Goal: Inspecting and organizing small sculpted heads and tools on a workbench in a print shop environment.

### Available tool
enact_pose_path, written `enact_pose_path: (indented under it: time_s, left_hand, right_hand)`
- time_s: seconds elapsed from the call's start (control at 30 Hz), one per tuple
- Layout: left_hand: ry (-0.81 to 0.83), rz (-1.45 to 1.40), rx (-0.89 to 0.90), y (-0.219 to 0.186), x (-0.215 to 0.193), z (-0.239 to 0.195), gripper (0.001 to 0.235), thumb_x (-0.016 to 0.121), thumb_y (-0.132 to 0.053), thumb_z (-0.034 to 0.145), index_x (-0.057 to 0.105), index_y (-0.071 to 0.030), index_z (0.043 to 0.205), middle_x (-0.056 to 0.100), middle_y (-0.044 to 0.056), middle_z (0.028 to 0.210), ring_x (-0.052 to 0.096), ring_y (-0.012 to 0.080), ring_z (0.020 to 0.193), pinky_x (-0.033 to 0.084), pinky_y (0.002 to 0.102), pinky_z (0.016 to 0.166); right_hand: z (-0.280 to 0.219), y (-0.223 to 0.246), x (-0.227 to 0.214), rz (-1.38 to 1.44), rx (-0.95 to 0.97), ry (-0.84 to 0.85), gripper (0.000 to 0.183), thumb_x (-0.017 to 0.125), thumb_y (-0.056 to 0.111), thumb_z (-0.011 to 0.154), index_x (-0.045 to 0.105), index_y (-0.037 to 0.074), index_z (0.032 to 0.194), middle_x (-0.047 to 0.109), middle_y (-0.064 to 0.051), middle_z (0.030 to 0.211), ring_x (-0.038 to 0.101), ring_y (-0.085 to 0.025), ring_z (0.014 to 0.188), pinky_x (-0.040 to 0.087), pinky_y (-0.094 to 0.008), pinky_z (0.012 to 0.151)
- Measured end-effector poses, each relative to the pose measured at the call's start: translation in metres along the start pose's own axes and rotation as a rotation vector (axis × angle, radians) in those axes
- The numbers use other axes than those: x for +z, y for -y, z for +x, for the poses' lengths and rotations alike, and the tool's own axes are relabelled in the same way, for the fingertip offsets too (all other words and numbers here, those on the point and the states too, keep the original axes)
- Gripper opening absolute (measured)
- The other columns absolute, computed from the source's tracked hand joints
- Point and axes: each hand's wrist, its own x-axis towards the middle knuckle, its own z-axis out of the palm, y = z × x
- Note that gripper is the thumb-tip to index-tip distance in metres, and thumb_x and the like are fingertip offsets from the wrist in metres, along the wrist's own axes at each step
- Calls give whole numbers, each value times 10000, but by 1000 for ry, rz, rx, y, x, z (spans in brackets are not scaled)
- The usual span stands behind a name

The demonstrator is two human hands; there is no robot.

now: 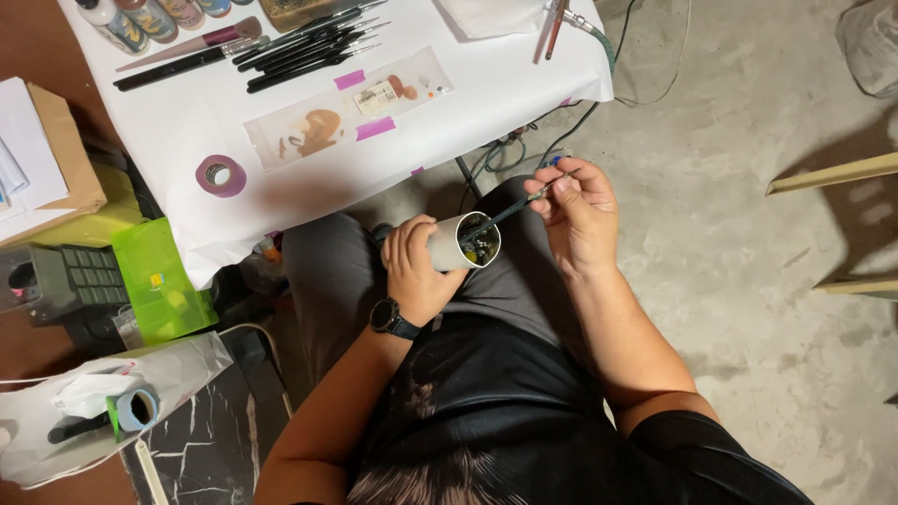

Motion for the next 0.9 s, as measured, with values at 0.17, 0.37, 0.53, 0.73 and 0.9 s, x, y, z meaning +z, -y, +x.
enact_pose_path:
  time_s: [0.17,0.37,0.53,0.73,0.9]
  left_hand:
    - [-19,-83,-9,6,3,-4,602,914,-193,671,550,-32,1123,655,134,1128,666,340,989,512,495,914]
    - [-27,-225,4,6,3,-3,594,933,-174,685,536,-5,1093,665,170,1130,663,382,985,521,510,897]
    - [-46,-269,56,2,4,-2,595,937,-151,688,528,12,1088,664,186,1141,662,398,999,523,528,897]
    - [-94,-281,84,8,5,-3,597,943,-131,685,519,1,1083,675,183,1143,677,390,1004,523,532,902]
    - [15,-431,-139,-1,-15,7,634,970,-108,611,543,0,1066,684,178,1172,673,407,1065,527,518,949]
  right_hand:
    - [-10,7,3,-45,-60,19,187,579,-37,1019,590,24,1195,709,-244,1047,767,-395,988,704,-357,732]
    - [-27,22,27,-270,-294,229,157,664,-99,940,615,-68,1086,671,-305,961,738,-490,983,678,-452,706]
    - [-22,32,65,-631,-472,520,322,855,-23,783,720,-109,1062,733,-296,1023,686,-507,1118,554,-591,965]
    - [-15,14,25,-524,-361,459,309,771,-123,837,650,-158,1119,675,-344,1064,712,-404,987,602,-499,864]
    - [-7,-4,-22,-568,-209,285,240,651,-53,1002,582,-119,1222,691,-285,1086,710,-345,1043,600,-448,882]
